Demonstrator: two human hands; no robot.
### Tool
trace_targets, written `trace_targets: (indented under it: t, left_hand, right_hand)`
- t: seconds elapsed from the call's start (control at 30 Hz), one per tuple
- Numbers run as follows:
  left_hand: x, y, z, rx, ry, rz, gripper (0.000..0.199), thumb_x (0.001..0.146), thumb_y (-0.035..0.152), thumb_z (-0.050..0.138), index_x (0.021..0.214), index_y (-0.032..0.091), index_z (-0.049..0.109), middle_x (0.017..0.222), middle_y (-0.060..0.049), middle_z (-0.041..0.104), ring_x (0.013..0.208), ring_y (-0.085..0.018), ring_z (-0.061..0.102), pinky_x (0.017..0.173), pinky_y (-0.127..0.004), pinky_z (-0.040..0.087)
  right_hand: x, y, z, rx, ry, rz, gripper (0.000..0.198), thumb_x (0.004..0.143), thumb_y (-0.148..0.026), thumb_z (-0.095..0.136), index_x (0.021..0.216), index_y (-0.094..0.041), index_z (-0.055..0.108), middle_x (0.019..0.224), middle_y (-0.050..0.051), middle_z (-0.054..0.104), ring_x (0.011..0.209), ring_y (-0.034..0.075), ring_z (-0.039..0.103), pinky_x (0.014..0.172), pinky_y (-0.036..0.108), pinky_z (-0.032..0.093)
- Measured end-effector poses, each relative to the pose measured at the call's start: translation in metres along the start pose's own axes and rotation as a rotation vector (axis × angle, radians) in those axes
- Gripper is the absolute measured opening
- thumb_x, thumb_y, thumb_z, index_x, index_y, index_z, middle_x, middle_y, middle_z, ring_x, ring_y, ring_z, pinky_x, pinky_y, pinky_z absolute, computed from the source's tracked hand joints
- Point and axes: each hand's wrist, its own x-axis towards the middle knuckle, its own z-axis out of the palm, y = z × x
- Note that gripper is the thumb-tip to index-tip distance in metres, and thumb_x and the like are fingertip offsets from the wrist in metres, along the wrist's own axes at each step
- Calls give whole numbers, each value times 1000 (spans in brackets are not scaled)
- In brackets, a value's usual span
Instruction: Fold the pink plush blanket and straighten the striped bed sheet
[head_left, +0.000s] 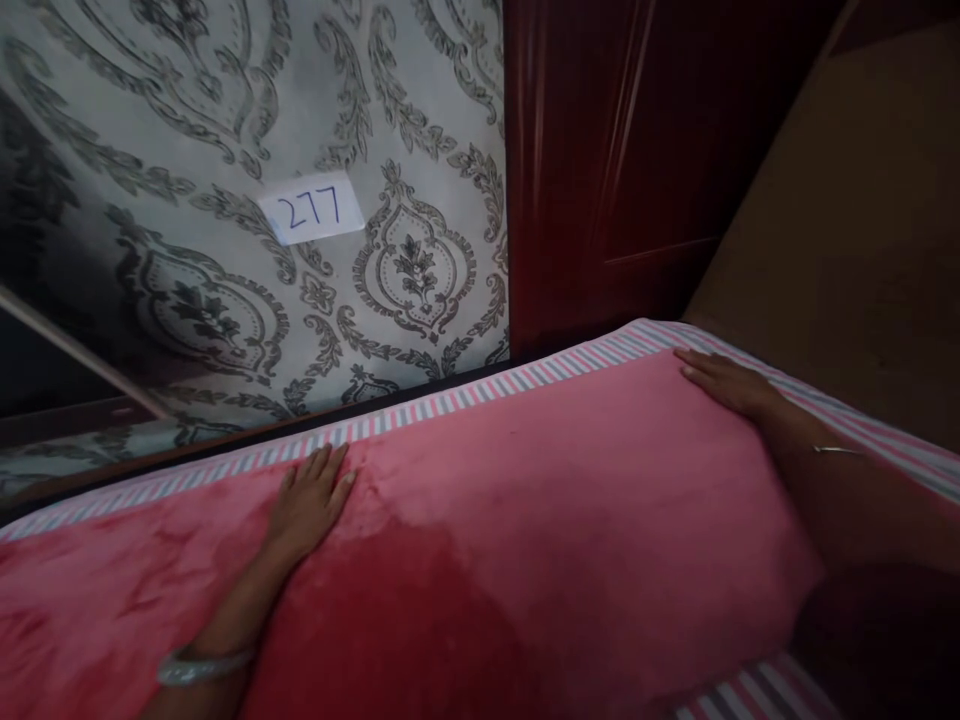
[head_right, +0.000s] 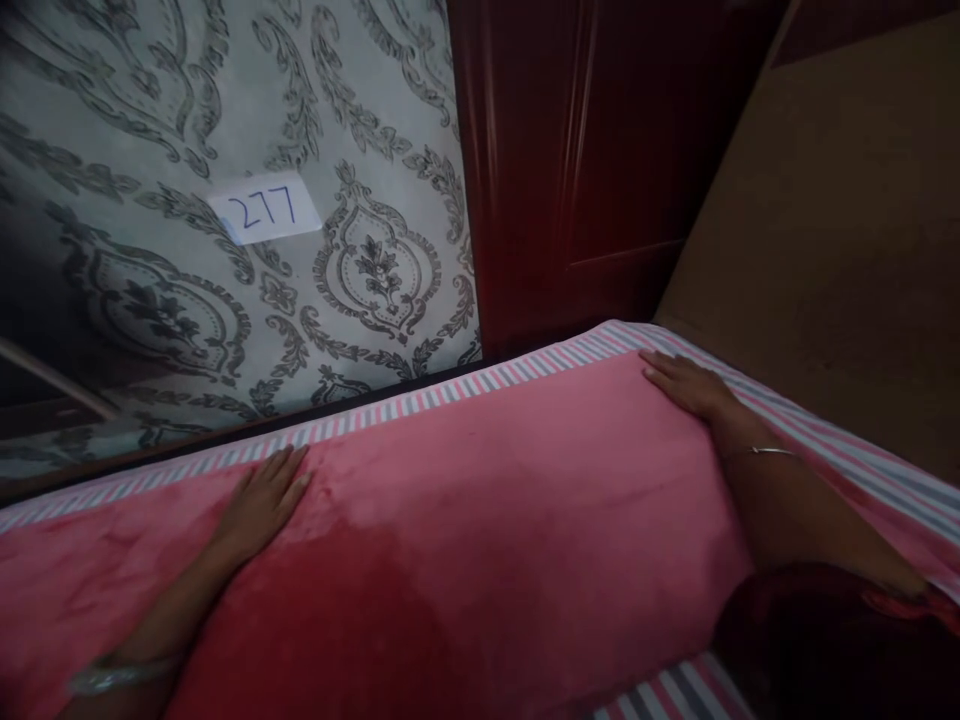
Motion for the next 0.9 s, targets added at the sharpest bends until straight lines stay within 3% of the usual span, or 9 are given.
trace_targets:
  t: [0.1, 0.23, 0.33, 0.4, 0.53, 0.63, 0.73, 0.83, 0.9]
  left_hand:
    - [0, 3, -4, 21, -6, 0, 65, 102, 40, 26, 160, 13, 37, 167, -15, 33, 156, -29, 29, 125, -54, 24]
    - [-3, 9, -10, 29, -27, -10, 64, 103, 39, 26, 160, 13, 35, 167, -16, 32, 156, -29, 28, 126, -53, 22]
    - [-7, 14, -15, 26, -42, -19, 62, 104, 39, 26, 160, 13, 35, 167, -17, 32, 156, -29, 28, 126, -53, 22]
    - [-10, 18, -19, 22, -31, -15, 61, 105, 40, 27, 159, 14, 37, 166, -17, 34, 156, -29, 29, 125, -53, 24]
    - [-17, 23, -20, -7, 8, -9, 61, 105, 42, 29, 159, 14, 38, 165, -19, 37, 155, -29, 32, 125, -52, 25]
    - [-21, 24, -24, -61, 33, -14, 61, 105, 44, 33, 158, 15, 39, 167, -19, 32, 155, -29, 30, 125, -52, 25]
    - [-28, 21, -38, -110, 52, 9, 57, 105, 40, 35, 156, 15, 41, 167, -19, 32, 155, -28, 30, 124, -52, 27]
    - [-48, 10, -52, -122, 33, 76, 55, 105, 34, 36, 155, 13, 42, 161, -19, 43, 151, -28, 38, 123, -52, 29]
    - [-68, 0, -53, -102, 15, 121, 53, 105, 33, 37, 154, 14, 44, 158, -18, 48, 149, -28, 42, 122, -50, 32]
  right_hand:
    - [-2, -2, -4, 74, -34, 46, 72, 100, -56, 24, 160, -21, 41, 161, 11, 41, 149, 34, 37, 124, 51, 30]
    - [-14, -20, -18, 49, 17, 192, 74, 98, -63, 27, 155, -22, 49, 158, 20, 41, 146, 46, 36, 113, 73, 28]
    - [-31, -49, -31, 8, 145, 281, 74, 98, -66, 24, 147, -22, 57, 155, 27, 42, 143, 52, 35, 105, 82, 24]
    - [-46, -81, -35, -8, 215, 225, 73, 101, -60, 21, 147, -16, 56, 156, 28, 40, 144, 49, 35, 108, 79, 26]
    - [-85, -186, -29, 27, 187, -53, 66, 103, -49, 25, 147, -9, 53, 158, 24, 41, 147, 39, 37, 115, 65, 32]
    - [-130, -294, -23, 125, 110, -358, 59, 105, -47, 27, 145, -15, 57, 155, 17, 48, 146, 33, 41, 117, 57, 35]
    - [-182, -403, -22, 211, 3, -611, 58, 106, -49, 32, 152, -20, 50, 160, 14, 42, 149, 31, 37, 121, 57, 30]
    - [-226, -489, -20, 280, -74, -740, 61, 105, -49, 38, 158, -20, 43, 164, 13, 35, 153, 29, 30, 125, 54, 22]
    - [-246, -525, -15, 308, -130, -760, 66, 105, -51, 40, 162, -18, 35, 166, 13, 29, 154, 29, 26, 127, 54, 20]
